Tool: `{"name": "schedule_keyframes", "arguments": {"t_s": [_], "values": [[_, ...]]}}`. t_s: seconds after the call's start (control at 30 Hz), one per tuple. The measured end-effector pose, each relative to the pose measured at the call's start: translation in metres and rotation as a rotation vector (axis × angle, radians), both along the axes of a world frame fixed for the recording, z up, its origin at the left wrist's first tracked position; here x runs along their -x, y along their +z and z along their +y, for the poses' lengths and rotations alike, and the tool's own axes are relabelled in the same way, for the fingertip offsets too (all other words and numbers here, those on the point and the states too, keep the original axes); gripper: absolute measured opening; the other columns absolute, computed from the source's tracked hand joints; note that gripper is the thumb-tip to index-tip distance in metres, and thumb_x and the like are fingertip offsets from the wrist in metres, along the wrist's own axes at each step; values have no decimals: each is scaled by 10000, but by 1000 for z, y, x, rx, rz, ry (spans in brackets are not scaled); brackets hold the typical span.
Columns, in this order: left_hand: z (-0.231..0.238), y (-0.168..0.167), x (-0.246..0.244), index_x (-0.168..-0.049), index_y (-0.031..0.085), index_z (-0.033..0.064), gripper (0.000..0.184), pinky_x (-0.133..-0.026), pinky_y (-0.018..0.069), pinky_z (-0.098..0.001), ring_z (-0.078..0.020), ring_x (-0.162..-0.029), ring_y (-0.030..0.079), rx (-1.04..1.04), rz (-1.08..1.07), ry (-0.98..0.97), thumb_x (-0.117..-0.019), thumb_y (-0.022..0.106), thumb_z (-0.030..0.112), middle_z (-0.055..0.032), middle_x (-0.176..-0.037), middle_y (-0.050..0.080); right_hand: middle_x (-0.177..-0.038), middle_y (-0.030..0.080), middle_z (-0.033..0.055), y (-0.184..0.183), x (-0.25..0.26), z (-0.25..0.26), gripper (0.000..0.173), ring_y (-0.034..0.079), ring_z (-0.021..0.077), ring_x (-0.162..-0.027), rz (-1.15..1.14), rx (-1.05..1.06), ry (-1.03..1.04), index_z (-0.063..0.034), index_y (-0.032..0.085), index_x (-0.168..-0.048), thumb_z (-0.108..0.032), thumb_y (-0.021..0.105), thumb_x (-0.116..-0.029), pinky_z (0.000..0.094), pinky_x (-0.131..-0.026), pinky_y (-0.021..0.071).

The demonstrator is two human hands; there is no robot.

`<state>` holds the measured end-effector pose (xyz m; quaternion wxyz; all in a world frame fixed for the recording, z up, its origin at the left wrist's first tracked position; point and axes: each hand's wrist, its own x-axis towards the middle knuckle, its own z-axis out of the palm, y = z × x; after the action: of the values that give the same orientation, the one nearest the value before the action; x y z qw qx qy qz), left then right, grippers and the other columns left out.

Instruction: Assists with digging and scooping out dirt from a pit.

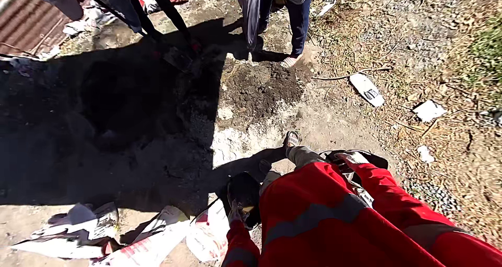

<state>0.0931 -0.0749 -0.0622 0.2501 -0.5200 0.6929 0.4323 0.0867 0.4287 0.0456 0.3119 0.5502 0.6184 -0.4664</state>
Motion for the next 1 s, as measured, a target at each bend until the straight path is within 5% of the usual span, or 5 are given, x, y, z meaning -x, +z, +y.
{"name": "schedule_keyframes", "arguments": {"t_s": [0.1,0.17,0.23,0.47,1.0], "values": [[22,31,3,-1213,640,-62,447,-683,542,-391,-225,-788,611,72,86,-50,-1105,465,336,-213,-993,678,-1213,700,201,-12,-11,5,428,716,314,-1019,13,2,-8,-15,613,-1338,-336,455,-1104,487,-890,580],[18,72,13,-1431,471,56,458,-945,505,-385,-204,-1065,587,-176,-172,-24,-1140,327,379,-128,-1236,573,-1230,691,208,-11,-16,5,427,713,312,-1032,8,-3,-7,-6,600,-1350,-323,461,-1102,481,-899,579],[17,19,-11,-1105,624,-38,501,-552,512,-398,-229,-625,576,7,78,68,-1093,466,438,-162,-793,605,-1254,682,217,-9,-21,5,425,706,322,-1062,-10,-16,-22,-5,592,-1364,-315,478,-1097,493,-918,573],[0,0,-13,-1206,633,-28,583,-708,541,-444,-259,-758,607,-88,-72,73,-1084,446,511,-200,-941,654,-1260,666,240,-18,-42,1,434,691,345,-1067,-35,-10,-74,9,574,-1372,-312,440,-1113,515,-922,555],[2,20,-46,-975,616,-25,577,-476,452,-311,-144,-461,459,-126,-100,149,-1094,413,502,-56,-594,491,-1223,696,183,-14,9,-19,407,705,293,-1032,-21,20,85,-35,609,-1342,-326,460,-1100,479,-891,570]]}}
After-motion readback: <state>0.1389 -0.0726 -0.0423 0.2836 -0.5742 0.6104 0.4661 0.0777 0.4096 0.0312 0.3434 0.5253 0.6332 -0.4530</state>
